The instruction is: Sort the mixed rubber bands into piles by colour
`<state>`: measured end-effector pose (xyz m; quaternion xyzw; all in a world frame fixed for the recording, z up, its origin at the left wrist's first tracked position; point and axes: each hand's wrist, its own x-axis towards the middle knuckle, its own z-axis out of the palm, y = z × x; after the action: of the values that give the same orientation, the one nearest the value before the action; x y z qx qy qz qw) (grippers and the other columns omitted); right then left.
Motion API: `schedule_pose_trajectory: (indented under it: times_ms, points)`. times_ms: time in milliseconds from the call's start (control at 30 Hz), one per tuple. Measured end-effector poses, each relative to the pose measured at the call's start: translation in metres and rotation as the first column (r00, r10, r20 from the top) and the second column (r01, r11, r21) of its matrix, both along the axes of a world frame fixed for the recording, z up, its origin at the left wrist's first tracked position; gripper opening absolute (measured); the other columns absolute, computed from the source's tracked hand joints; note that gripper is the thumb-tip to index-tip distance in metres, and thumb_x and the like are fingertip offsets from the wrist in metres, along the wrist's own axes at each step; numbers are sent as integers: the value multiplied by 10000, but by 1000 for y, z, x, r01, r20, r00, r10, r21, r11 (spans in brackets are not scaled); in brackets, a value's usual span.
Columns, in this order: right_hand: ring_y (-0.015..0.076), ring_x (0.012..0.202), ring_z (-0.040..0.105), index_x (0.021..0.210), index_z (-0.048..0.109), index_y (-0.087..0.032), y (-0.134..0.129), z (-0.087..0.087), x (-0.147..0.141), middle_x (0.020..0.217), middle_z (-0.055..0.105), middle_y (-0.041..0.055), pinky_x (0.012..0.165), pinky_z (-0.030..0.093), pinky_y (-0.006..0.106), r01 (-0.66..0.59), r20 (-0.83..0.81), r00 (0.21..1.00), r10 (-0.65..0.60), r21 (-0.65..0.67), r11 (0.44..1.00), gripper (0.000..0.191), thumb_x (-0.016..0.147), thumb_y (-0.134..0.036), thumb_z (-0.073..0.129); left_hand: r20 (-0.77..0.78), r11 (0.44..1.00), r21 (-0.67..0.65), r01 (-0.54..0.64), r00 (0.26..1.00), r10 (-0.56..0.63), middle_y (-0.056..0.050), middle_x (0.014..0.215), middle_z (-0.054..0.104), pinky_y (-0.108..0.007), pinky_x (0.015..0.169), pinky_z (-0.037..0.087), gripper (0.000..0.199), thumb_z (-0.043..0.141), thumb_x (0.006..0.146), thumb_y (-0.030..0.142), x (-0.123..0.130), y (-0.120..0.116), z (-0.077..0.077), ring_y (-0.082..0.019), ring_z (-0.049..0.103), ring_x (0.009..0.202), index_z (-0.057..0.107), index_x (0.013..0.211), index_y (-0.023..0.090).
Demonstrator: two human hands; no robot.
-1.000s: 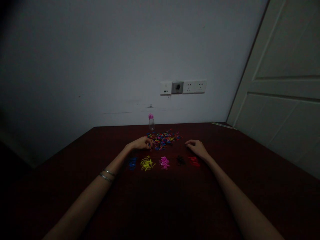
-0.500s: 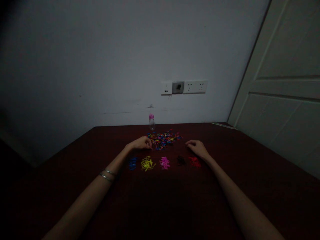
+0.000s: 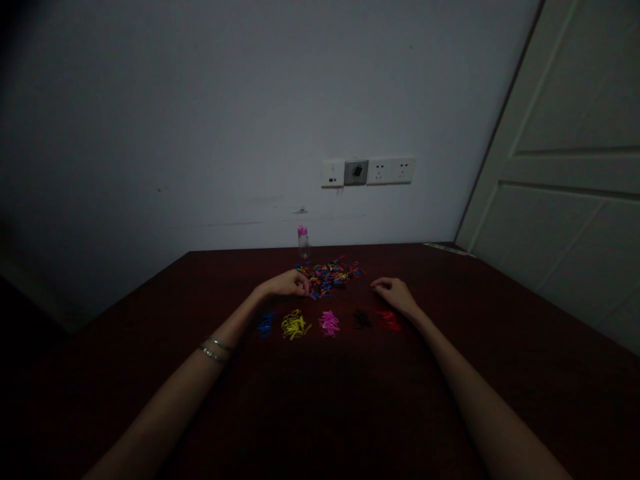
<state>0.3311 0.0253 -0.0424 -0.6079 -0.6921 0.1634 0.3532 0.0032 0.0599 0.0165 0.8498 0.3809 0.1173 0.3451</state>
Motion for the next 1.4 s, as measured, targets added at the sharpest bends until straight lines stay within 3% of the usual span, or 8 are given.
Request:
schedule_pose_trajectory:
  times_ms: [400, 700, 800, 933, 1000, 1133, 1267, 1400]
  points:
    - [209, 843, 628, 842, 696, -171, 2, -4, 2, 885, 703, 60, 792, 457, 314, -10, -17, 1000, 10, -11, 1000, 256, 715, -281, 503, -39, 981, -104, 166, 985, -170, 15, 558, 571, -179, 506, 320, 166, 574, 601, 131, 29, -24, 2, -72, 460, 527, 689, 718, 111]
    - [200, 833, 633, 827, 694, -177, 2, -5, 1, 864, 708, 51, 774, 461, 288, -5, -23, 1000, 5, 1, 1000, 244, 713, -284, 507, -9, 974, -128, 187, 982, -190, 2, 611, 616, -181, 527, 334, 174, 611, 609, 178, 29, -20, -8, -76, 486, 548, 703, 745, 123]
    - [198, 838, 631, 831, 693, -177, 1, -4, 0, 876, 706, 54, 785, 456, 289, -7, -4, 1000, 7, 2, 1000, 245, 717, -285, 504, 40, 991, -73, 112, 993, -109, 7, 578, 588, -183, 497, 312, 187, 610, 621, 212, 22, -13, -8, -69, 448, 514, 697, 753, 113]
    - [196, 837, 630, 842, 689, -175, 1, -4, -1, 876, 704, 57, 787, 455, 289, -1, 27, 1000, 1, 18, 1000, 250, 726, -271, 490, 201, 990, 8, -138, 971, 134, -10, 615, 601, -191, 521, 344, 222, 592, 638, 275, 4, 3, -7, -80, 469, 540, 685, 739, 101]
    - [195, 828, 630, 856, 688, -178, 1, -3, -2, 870, 703, 55, 780, 458, 291, 4, 46, 999, -4, 13, 1000, 256, 732, -266, 482, 300, 944, 50, -325, 907, 296, -23, 633, 616, -198, 540, 363, 238, 586, 639, 296, -10, 13, -9, -92, 493, 561, 681, 729, 98]
    - [195, 833, 624, 885, 681, -203, -1, 0, -7, 896, 692, 39, 763, 462, 294, 12, 119, 993, -13, 9, 1000, 257, 751, -285, 479, 468, 759, 88, -645, 700, 540, -29, 605, 619, -213, 545, 373, 242, 587, 627, 312, -44, 36, -21, -120, 519, 577, 680, 710, 104]
    - [195, 881, 600, 941, 662, -228, -9, 8, -23, 981, 663, 43, 755, 457, 290, 15, 265, 963, -40, 94, 995, 249, 779, -281, 480, 540, 630, 32, -776, 544, 643, -28, 593, 621, -217, 557, 380, 221, 607, 602, 310, -74, 51, -39, -135, 539, 593, 674, 676, 112]
    - [189, 972, 549, 968, 640, -235, -15, 15, -41, 1051, 622, 51, 795, 444, 288, -149, 395, 915, 75, 159, 976, 251, 821, -243, 437, 546, 545, -39, -838, 439, 714, -31, 600, 631, -221, 565, 393, 210, 599, 600, 295, -91, 53, -52, -141, 551, 592, 670, 675, 113]
